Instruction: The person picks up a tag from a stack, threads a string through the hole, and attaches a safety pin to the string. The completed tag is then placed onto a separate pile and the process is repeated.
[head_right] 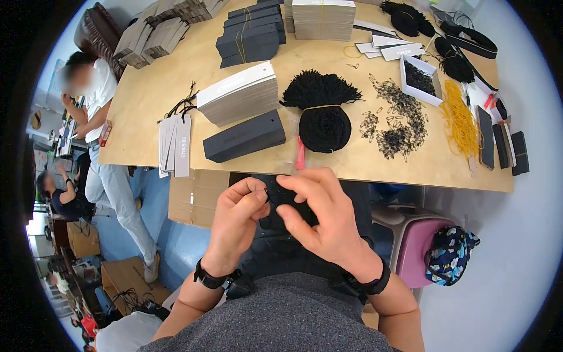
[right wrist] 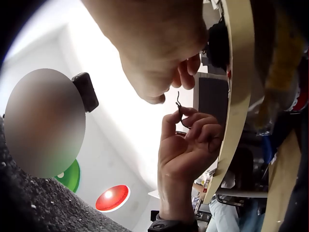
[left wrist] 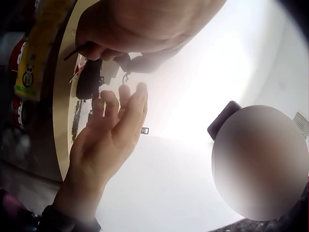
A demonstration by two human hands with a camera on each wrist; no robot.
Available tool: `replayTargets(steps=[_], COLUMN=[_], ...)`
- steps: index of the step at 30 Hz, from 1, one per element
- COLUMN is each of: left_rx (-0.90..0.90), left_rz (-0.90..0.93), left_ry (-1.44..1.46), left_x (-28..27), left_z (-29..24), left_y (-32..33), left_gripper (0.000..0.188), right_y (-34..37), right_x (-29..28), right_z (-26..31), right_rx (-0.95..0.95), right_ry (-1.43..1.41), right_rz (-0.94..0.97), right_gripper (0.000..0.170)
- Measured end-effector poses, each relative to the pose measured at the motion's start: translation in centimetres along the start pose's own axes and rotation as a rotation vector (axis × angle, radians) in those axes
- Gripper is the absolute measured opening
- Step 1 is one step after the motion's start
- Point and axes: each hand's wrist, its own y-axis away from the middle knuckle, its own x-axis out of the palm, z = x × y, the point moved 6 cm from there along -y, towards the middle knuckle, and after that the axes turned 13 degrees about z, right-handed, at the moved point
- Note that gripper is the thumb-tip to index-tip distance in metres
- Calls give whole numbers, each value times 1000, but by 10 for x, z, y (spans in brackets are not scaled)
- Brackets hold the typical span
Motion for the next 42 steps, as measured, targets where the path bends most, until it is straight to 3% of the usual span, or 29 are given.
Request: replayTargets(steps=[4,12,17,19,22,23,25,27,30,40,42], left_rx=[-6,-43,6,94,91,91,62,47,35,56,42], left_rz=[9,15,31,92,49,51,20,6,23,62,51], left_ry=[14,20,2,-396,-499,-499,-227,-151,-69,-83,-74], left_x=[1,4,8,16,8,6,-1,2,0,-1,-2], left_z=[0,-3,-12,-23,-19,-17,-11,-12,-8,-9,-9], left_y=[0,1,2,0,1,1,0,2,3,6,6], left_gripper=[2,11,20,15,11,11,11,10,10,9,9], right_y=[-5,-5,-10,-12,-14,-15,-14,-12,-9,-12,-12], right_x=[5,4,-1,-1,-1,-3,-6,-12,-4,1,-6], right_z=[8,-5,1,6,12,11,14,6,-2,-1,8], right_rx=[-53,13,-42,-75,-101,-113,-128,94,159,110,50], right_ry=[103,54,200,268,364,388,411,112,-100,-118,14], right_rz=[64,88,119,145,177,132,89,41,154,136,35], right_gripper=[50,18,19,20,23,22,21,19,16,14,19])
